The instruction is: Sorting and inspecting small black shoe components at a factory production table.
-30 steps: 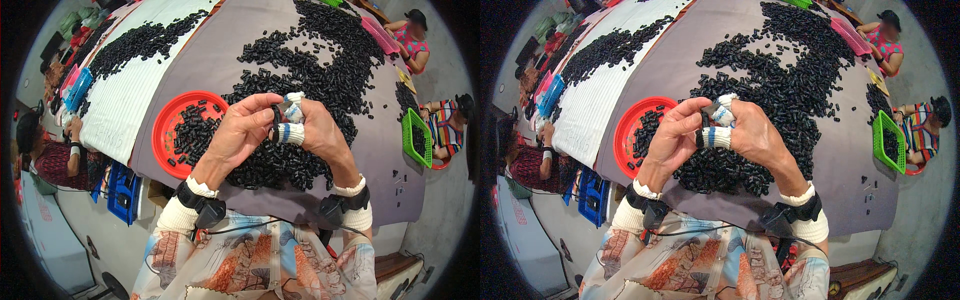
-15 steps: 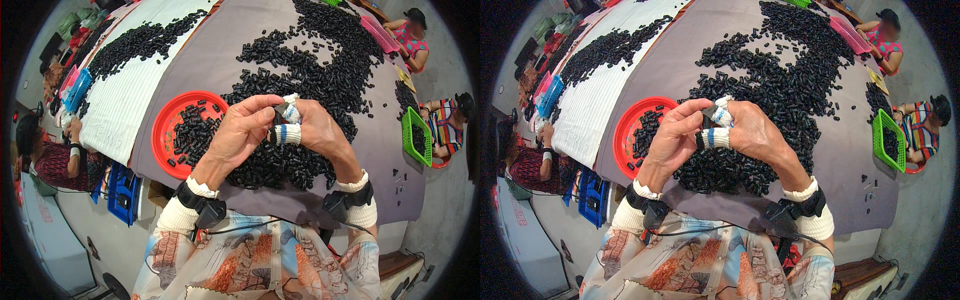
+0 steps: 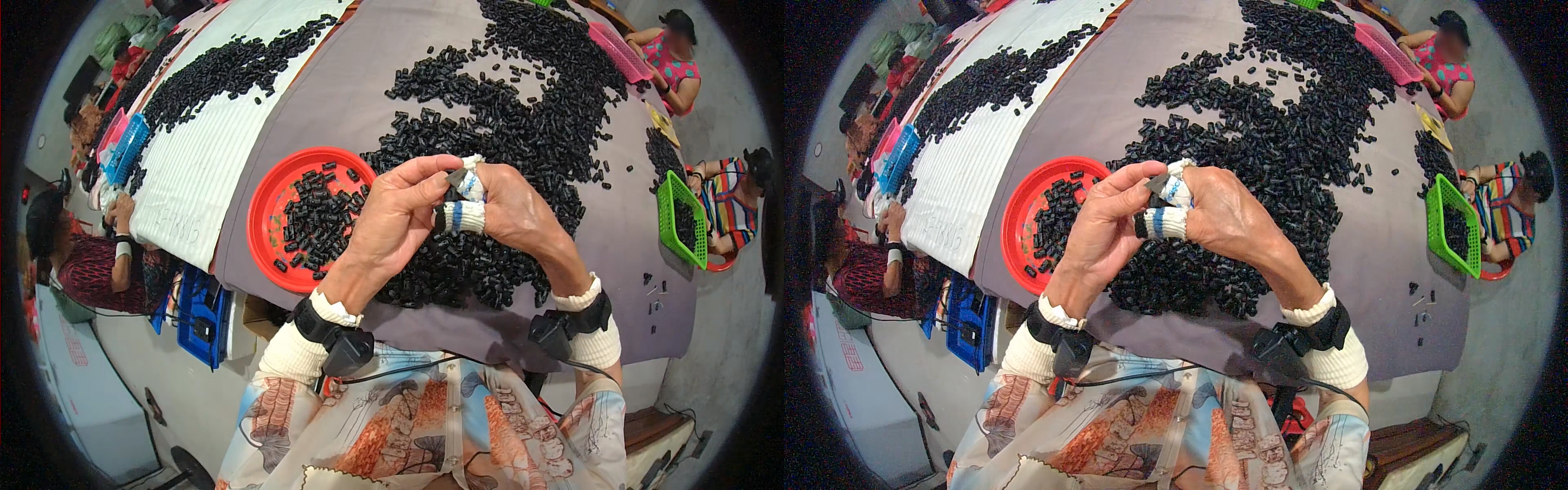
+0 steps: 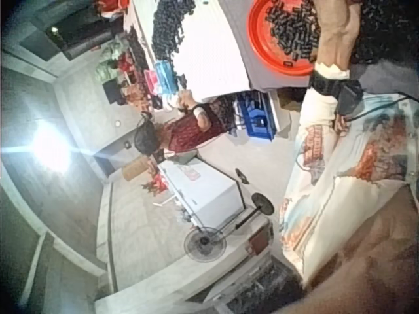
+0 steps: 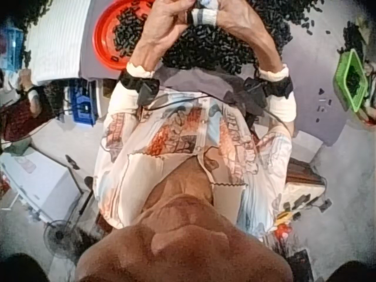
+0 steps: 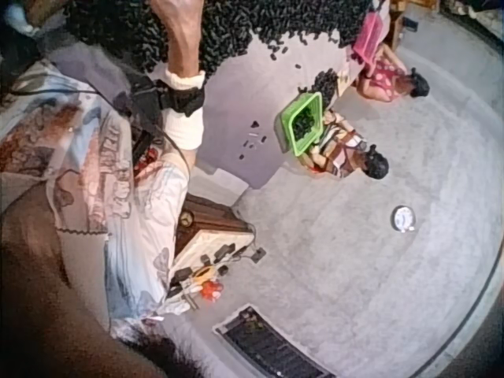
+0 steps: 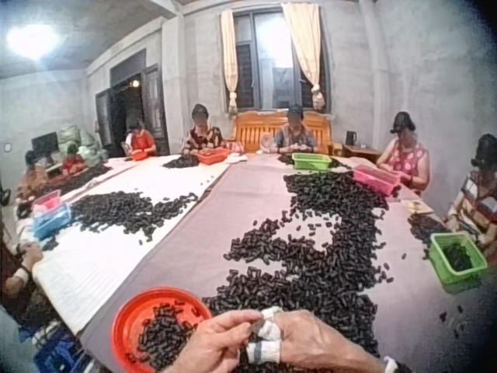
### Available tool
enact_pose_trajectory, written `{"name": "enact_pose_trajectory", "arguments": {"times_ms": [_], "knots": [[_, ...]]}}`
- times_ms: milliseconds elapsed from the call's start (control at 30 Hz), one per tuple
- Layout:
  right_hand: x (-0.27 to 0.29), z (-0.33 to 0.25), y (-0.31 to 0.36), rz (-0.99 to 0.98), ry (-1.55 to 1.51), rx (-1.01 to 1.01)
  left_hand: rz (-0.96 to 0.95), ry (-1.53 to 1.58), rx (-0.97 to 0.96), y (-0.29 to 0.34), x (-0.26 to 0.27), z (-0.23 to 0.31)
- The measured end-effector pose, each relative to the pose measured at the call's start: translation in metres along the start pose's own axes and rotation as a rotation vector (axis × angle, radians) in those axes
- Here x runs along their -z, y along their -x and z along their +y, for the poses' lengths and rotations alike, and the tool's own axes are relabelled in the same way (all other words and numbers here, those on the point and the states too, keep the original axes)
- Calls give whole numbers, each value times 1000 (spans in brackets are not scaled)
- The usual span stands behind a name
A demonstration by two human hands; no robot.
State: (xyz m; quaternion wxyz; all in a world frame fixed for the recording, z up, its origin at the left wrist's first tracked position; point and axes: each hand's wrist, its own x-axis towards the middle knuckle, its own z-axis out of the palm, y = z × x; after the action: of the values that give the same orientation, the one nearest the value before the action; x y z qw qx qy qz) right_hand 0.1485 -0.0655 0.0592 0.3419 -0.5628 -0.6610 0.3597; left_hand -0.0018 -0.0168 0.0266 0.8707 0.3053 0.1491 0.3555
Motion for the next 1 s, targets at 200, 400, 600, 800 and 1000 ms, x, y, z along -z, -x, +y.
{"name": "enact_pose_trajectory", "arguments": {"times_ms": [200, 400, 600, 800, 1000], "knots": [[1, 0, 1, -15, -2, -9, 20, -28, -11, 0, 3, -3], [-1, 9, 1, -31, -33, -14, 20, -18, 2, -1, 3, -4], [-3, 8, 0, 16, -15, -10, 29, -71, -42, -2, 2, -4], [3, 0, 3, -5, -203, -103, -35, 64, -3, -2, 1, -1], [2, 6, 2, 0, -108, -101, -64, 87, 4, -1, 3, -1]]}}
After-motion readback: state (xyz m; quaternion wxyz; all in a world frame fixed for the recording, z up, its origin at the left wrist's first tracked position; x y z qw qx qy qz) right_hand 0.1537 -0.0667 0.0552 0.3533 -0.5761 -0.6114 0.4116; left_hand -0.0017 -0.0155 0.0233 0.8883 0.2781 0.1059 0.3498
